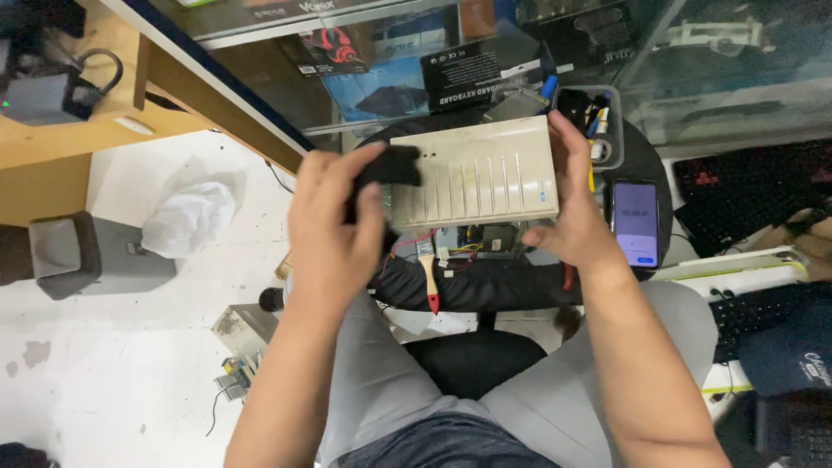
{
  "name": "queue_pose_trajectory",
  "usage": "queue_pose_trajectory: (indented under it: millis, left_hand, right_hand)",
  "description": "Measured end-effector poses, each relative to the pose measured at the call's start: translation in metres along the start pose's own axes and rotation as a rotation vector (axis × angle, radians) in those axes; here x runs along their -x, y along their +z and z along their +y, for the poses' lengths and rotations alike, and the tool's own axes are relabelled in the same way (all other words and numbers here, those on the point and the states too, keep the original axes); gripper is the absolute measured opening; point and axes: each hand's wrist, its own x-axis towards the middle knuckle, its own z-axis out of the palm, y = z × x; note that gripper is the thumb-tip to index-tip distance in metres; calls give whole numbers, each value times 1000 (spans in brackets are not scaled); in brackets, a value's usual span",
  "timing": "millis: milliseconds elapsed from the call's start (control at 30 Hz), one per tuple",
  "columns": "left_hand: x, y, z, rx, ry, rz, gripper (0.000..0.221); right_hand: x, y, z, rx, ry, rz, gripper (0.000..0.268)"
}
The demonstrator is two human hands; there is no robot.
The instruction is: Cleaning the outer plastic casing of an electronic device using a brush and a cloth
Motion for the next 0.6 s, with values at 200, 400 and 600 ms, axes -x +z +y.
queue_pose_trajectory:
  millis: [200, 400, 600]
  left_hand:
    - [-29, 43, 14, -238, 249, -278, 29]
    - [-35, 56, 6, -227, 221, -296, 31]
    - [-28, 45, 26, -160, 143, -483, 15]
  right_hand:
    - [-1, 10, -10, -16, 46, 61, 134]
    - [-9, 7, -18, -106, 90, 33, 133]
    - [-11, 7, -18, -99, 105, 59, 127]
